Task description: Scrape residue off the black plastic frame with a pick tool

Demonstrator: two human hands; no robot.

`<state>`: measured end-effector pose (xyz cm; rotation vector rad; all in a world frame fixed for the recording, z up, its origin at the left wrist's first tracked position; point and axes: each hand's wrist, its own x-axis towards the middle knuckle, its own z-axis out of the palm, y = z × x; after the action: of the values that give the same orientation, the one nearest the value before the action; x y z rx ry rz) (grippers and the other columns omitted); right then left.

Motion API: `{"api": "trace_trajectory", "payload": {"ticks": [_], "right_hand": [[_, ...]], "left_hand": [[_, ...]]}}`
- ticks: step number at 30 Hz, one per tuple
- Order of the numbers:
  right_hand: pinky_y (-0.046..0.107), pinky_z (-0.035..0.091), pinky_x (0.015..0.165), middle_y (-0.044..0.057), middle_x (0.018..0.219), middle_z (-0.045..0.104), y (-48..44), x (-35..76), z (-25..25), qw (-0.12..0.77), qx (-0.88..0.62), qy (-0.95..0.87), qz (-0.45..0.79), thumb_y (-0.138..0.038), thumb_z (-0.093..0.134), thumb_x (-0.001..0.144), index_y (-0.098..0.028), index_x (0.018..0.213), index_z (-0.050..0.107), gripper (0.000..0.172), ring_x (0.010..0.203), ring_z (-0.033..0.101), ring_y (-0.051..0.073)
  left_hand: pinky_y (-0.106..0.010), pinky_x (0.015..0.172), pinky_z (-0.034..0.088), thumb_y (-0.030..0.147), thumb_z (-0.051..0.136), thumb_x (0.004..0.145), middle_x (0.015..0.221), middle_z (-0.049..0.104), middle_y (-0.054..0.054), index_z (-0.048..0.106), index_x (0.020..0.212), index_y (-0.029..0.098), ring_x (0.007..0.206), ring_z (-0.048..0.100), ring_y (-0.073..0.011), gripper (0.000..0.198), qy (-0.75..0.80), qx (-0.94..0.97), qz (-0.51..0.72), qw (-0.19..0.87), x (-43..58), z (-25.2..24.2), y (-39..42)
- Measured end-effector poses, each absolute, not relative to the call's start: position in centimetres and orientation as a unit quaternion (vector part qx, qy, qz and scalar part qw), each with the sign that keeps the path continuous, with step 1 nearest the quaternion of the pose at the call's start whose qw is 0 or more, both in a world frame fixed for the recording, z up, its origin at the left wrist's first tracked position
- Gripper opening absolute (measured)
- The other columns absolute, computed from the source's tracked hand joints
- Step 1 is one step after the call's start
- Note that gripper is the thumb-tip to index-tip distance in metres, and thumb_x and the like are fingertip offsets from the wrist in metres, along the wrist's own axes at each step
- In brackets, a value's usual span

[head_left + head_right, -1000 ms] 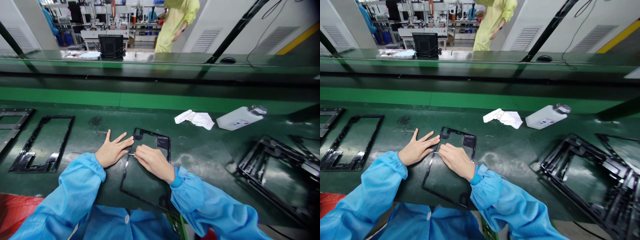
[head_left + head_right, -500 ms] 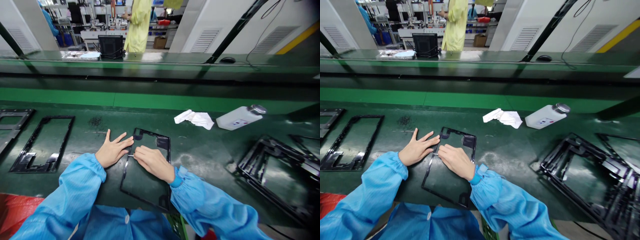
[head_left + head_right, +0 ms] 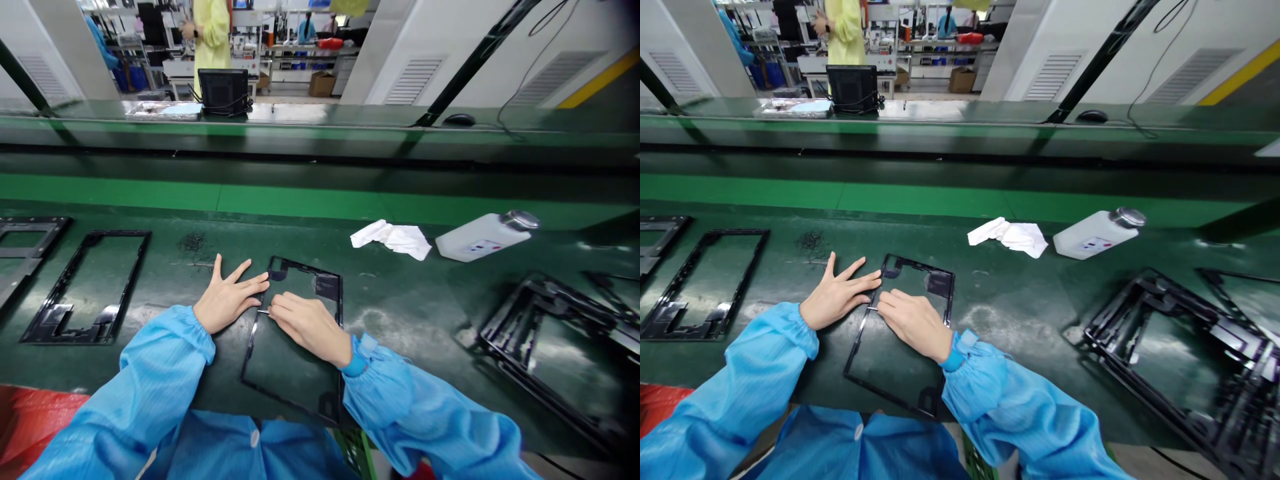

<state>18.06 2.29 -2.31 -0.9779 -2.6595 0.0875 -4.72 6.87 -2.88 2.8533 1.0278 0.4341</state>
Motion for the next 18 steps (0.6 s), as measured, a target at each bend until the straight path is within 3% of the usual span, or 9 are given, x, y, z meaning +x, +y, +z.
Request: {"api": "trace_trajectory", "payload": {"ticks": [18], "right_hand": [[0.026, 0.038, 0.063, 0.004, 0.087, 0.059, 2.43, 17.93, -2.33, 0.181, -0.373, -0.909, 0.039, -0.023, 0.037, 0.103, -0.018, 0.089, 0.056, 0.024, 0.080, 0.053, 0.015]], "left_hand": [[-0.070, 0.107, -0.012, 0.036, 0.041, 0.102, 0.141, 0.051, 0.001, 0.049, 0.135, 0.032, 0.142, 0.027, -0.0272, 0.035, 0.338, 0.930, 0.143, 0.033, -4.62, -2.92, 6.91]]}}
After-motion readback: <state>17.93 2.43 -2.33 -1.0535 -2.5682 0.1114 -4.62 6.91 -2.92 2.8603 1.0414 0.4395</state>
